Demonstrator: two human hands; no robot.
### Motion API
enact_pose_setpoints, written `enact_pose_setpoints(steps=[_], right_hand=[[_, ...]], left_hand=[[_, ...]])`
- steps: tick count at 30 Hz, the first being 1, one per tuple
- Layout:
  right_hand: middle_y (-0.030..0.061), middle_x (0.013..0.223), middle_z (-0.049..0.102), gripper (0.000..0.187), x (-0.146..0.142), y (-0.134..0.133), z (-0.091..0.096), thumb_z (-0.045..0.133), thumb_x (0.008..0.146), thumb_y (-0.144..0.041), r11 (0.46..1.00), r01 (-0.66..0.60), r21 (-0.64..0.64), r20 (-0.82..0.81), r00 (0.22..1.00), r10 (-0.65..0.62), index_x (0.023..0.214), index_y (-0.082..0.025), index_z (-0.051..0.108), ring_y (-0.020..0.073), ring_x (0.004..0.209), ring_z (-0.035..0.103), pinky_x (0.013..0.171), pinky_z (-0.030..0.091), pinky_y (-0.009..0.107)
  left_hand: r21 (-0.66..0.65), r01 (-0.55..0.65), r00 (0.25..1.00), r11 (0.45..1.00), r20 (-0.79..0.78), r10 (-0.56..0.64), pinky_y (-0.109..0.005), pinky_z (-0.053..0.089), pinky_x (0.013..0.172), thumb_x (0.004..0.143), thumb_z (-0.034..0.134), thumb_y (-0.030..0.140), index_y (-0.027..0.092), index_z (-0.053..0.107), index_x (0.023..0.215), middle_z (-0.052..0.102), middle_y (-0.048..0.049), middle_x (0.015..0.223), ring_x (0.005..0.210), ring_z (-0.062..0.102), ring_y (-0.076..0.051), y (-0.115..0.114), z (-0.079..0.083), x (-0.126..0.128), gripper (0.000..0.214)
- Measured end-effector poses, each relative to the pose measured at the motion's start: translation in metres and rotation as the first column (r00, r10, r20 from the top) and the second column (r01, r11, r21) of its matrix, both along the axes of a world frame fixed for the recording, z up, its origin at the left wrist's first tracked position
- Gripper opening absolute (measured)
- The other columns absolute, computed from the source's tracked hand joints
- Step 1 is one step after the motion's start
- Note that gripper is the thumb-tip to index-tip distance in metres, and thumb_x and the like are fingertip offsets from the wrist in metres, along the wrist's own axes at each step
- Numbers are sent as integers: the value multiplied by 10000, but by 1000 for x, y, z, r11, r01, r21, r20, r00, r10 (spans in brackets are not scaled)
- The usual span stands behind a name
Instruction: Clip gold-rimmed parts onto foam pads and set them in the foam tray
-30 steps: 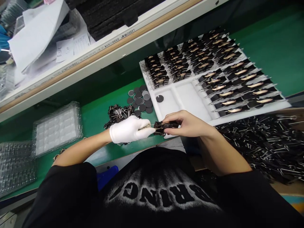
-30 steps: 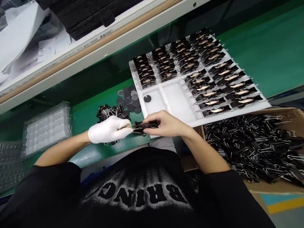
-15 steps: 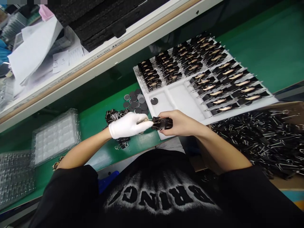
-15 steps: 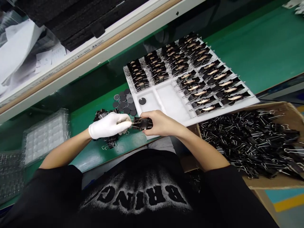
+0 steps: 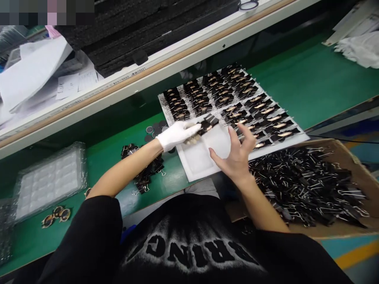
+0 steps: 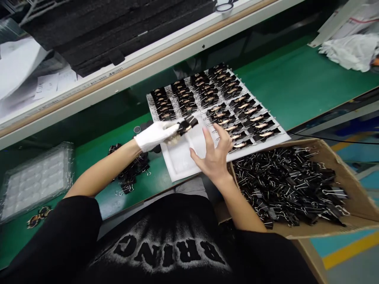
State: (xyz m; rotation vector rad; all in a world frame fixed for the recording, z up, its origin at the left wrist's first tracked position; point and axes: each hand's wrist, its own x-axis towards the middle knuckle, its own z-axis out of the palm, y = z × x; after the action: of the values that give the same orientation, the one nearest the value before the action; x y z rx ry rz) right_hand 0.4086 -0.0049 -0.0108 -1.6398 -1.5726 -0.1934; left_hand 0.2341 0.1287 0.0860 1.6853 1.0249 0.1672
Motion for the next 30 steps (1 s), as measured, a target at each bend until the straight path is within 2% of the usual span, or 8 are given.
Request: enact_pose_setpoints(steps=[2,4,5,7,14,21,27,30], right_hand=[[244,1482,442,782,-9,-2,-19,646,947,-451,1000,17,-11,-60,998,-17,1610,-194,319,435,1381,460,1061,429,607],[228,1448,498,697,-19,-2,-31,619,967,-405,998,-12,-58,-38,999,10,1585,-206,365,411,1345,504,1045,448,583],[215,1433,528,644,-22,-2,-34,611,974,-378,997,-25,-74,-21,999,23,1562,-216,406,401,1335,520,1044,451,569],[199,1397,580,566,-24,-2,-36,600,978,-330,996,-48,-74,-17,999,47,1518,-219,471,377,1312,555,1041,459,538],[178,1259,687,422,-17,-3,-36,581,977,-237,988,-155,-15,-84,985,153,1393,-167,601,319,1205,650,995,506,465],[161,1173,736,293,-15,-4,-39,569,993,-240,982,-171,-79,-84,983,165,1249,-160,688,310,1110,686,953,516,460],[152,1186,733,273,-10,-7,-45,606,987,-273,977,-193,-86,-49,981,189,1211,-167,720,306,1076,703,925,538,446],[150,1157,730,278,-8,-6,-46,624,979,-296,978,-189,-85,-14,982,188,1200,-162,727,302,1044,709,891,549,433]], left_hand=[[382,42,984,923,-176,28,-284,509,719,1014,576,426,135,668,1083,756,-90,924,807,705,-179,18,-9,19,312],[646,160,928,746,-355,108,-333,497,782,1009,584,399,135,656,1154,766,-125,1003,924,724,-251,31,-18,36,309],[705,234,891,669,-430,142,-350,486,802,1019,569,397,138,647,1191,764,-142,1054,969,727,-279,34,-22,42,321],[724,364,819,586,-548,169,-364,462,815,1047,514,400,137,634,1220,752,-165,1113,1004,728,-306,36,-29,51,337],[699,532,741,477,-658,137,-412,415,878,1066,476,373,100,634,1175,704,-215,1126,1111,664,-357,30,-41,61,335],[705,494,728,508,-656,203,-416,419,859,1014,580,325,55,560,1335,645,-235,1237,1115,642,-367,15,-36,54,420],[734,543,783,409,-618,70,-378,405,761,1079,416,438,175,675,1212,686,-138,1106,1002,657,-285,-32,1,-27,393],[828,383,846,409,-492,204,-364,436,795,1093,386,458,242,719,1204,713,-89,1157,992,668,-234,-49,16,-91,412]])
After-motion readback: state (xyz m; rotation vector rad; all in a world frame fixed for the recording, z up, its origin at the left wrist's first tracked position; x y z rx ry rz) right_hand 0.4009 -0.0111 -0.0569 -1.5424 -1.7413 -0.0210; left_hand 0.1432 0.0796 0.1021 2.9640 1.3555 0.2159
